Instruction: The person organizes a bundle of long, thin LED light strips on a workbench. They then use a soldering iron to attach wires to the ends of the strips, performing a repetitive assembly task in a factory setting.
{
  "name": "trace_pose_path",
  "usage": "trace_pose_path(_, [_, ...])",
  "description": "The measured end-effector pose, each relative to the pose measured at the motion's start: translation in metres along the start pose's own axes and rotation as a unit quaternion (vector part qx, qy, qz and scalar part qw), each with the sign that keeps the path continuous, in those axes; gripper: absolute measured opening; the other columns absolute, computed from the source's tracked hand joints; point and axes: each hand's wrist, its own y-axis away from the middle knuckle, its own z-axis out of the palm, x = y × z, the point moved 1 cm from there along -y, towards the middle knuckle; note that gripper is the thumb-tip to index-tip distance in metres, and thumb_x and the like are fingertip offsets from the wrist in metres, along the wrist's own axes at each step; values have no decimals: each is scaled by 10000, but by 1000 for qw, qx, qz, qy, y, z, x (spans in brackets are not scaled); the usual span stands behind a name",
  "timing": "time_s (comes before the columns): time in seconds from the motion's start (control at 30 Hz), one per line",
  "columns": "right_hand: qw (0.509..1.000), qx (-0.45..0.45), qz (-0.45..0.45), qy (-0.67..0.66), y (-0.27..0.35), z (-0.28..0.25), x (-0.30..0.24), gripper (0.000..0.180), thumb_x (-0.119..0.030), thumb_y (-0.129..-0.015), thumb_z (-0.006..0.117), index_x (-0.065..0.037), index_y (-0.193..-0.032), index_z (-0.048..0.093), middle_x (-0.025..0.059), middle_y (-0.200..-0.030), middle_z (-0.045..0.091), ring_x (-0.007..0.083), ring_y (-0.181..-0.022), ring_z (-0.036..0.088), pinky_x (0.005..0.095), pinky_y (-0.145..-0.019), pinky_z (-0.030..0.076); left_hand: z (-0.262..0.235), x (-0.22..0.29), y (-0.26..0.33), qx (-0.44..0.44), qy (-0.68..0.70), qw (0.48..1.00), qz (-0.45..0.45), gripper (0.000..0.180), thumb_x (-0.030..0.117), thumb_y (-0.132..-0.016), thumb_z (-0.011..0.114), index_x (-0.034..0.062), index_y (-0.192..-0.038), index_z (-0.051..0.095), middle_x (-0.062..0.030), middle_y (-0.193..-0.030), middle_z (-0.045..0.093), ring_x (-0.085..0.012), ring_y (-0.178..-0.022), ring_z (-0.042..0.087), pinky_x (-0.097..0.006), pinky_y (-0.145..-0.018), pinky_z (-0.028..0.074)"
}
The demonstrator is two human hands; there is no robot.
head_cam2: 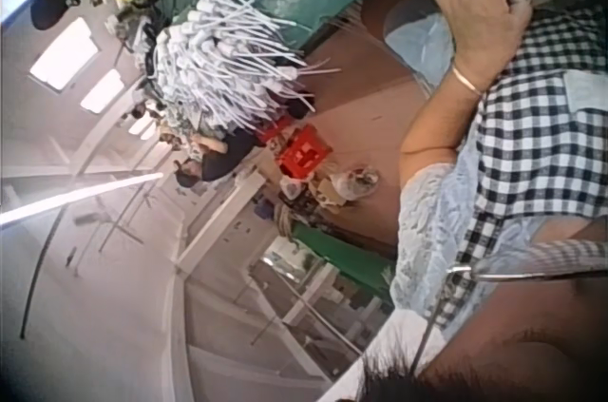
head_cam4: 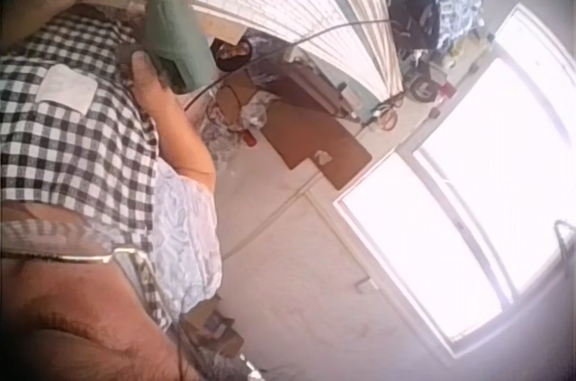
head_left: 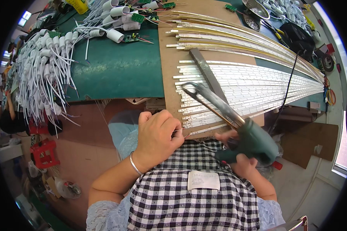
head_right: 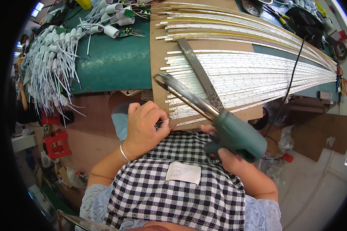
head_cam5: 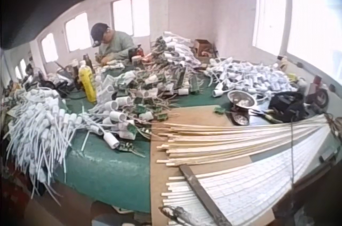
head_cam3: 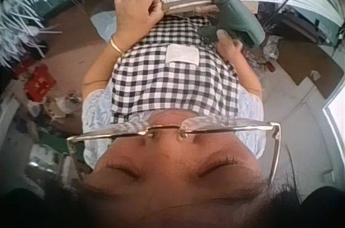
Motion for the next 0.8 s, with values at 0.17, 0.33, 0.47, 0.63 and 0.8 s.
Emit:
trace_pose_path(0.17, [998,-15,-2,-61,-28,16,-3,698,-336,-893,581,-18,-1460,325,160,-1400,484,307,-1319,481,443,-1113,362,1,0,0,-8,0,1000,-1,157,66,-683,713,119,-759,587,-11,-774,527,-208,-709,500,-364,-722,318])
trace_pose_path(0.33, [999,-38,-4,-19,-33,15,-4,662,-238,-901,486,-2,-1488,288,178,-1425,493,267,-1352,436,415,-1138,309,0,0,0,-7,0,1000,-1,162,53,-678,712,115,-765,590,-20,-784,527,-218,-722,507,-361,-729,331])
trace_pose_path(0.47, [1000,6,9,-22,-32,15,4,765,-421,-850,633,-46,-1454,351,152,-1442,430,360,-1370,399,485,-1123,343,0,-1,0,-11,8,1000,1,168,47,-674,713,110,-769,590,-23,-783,526,-224,-723,510,-361,-720,347])
trace_pose_path(0.63, [999,24,-32,-23,-39,24,9,539,-362,-875,546,-17,-1283,620,185,-1420,478,323,-1388,337,493,-1138,265,-1,0,-1,-13,26,1000,-4,164,42,-676,710,101,-769,588,-33,-784,529,-240,-706,512,-361,-673,366])
trace_pose_path(0.8, [1000,-14,-10,25,-42,18,6,620,-343,-843,604,5,-1352,534,179,-1442,438,295,-1381,368,465,-1121,325,-2,0,0,-15,33,999,-13,158,37,-679,706,88,-765,584,-54,-779,524,-261,-695,528,-370,-633,393])
